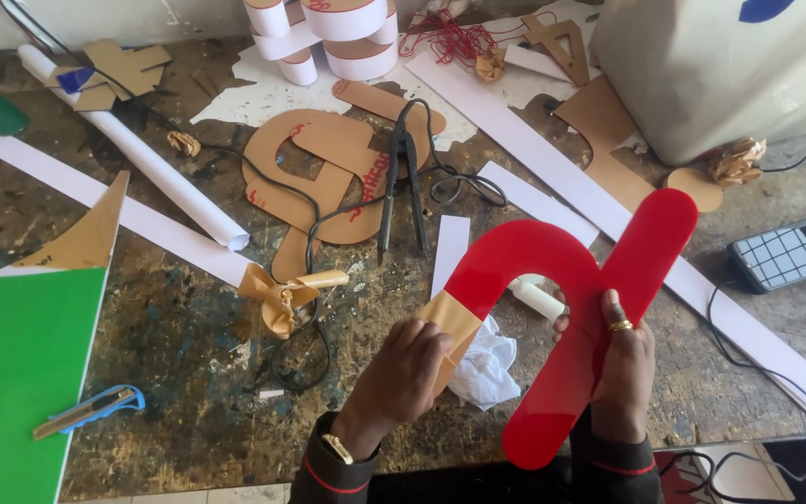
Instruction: The person cleans a red letter-shaped object with a cloth, then applies glue to a white strip and attaches it to the red object. They use a utility knife to trim the strip and continue gluing and pressing the white strip onto the red letter.
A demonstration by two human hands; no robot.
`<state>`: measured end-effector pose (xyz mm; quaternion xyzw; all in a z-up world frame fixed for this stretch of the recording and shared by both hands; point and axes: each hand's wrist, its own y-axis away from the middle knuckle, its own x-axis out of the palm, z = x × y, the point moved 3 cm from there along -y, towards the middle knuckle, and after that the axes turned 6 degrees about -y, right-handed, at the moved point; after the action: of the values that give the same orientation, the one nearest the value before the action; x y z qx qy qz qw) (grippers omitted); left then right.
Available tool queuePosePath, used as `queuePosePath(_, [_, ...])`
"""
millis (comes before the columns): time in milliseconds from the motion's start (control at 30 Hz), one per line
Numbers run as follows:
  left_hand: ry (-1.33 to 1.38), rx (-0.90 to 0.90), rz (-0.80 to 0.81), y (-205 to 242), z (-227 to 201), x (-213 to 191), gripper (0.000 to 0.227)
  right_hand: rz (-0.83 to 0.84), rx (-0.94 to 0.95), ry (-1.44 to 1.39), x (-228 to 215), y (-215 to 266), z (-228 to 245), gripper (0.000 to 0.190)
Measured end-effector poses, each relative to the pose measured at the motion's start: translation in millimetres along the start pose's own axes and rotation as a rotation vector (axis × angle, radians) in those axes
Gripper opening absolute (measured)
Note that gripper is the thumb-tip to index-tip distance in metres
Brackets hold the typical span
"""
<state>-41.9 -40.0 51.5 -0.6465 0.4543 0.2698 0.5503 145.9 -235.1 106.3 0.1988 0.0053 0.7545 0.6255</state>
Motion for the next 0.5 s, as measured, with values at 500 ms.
queuePosePath(500, [0.075,-0.141,-0.163,74.8,10.7,-4.9,0.02,-0.062,-0.088,-0.142,-1.7,-4.9,16.1,0.045])
